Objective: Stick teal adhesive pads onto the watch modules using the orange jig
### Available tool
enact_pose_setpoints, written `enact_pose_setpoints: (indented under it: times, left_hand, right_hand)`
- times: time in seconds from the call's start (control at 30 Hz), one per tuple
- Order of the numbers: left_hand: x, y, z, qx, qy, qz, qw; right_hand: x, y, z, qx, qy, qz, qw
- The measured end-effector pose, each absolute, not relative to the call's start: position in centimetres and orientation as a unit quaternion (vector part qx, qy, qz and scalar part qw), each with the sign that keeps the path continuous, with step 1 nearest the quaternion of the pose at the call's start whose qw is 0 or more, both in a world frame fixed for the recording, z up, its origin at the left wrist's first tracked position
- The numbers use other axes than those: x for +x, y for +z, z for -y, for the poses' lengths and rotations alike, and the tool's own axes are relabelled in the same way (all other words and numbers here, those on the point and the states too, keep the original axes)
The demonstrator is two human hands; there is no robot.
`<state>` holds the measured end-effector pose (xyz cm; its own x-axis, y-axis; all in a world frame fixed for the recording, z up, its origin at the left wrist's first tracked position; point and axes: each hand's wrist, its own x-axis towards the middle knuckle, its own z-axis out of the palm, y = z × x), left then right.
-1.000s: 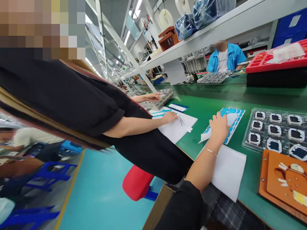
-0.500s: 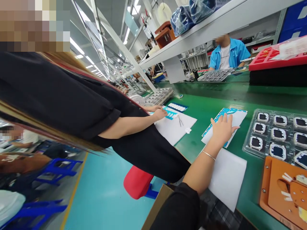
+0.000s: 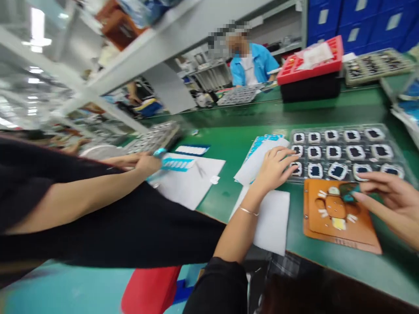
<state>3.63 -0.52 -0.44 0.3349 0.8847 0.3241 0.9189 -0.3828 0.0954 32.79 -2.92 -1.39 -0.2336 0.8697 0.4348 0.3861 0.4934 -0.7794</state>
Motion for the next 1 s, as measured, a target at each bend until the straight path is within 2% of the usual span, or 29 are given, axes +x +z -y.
enact_pose_setpoints:
  times: [0.13,0.43,0.67,0.83,1.0]
  left_hand:
    - [4.6,-1.1,0.8,-0.849,-0.137,0.51,0.006]
    - [4.5,-1.0,1.2,-0.837,-0.09,0.54,0.005]
    - [4.8,-0.8,1.5,-0.82,-0.113,0.562,-0.006]
    - [4.4,-1.0,1.3,-0.806,-0.181,0.563,-0.031]
    - [4.7,-0.7,1.7,-0.805,-0.324,0.493,-0.062]
  right_hand:
    - [31.8,-0.9,3.3,-0.381,0.295,0.761,0.436]
    - [30.8,-0.1,4.4,-0.358,0.262,0.776,0.448]
    - [30.4,-0.5,4.2,-0.377,0.268,0.767,0.445]
    - [30.5,-0.5,4.1,-0.379,0.253,0.78,0.429]
    - [30.5,-0.6,3.9,-0.349,0.2,0.815,0.416]
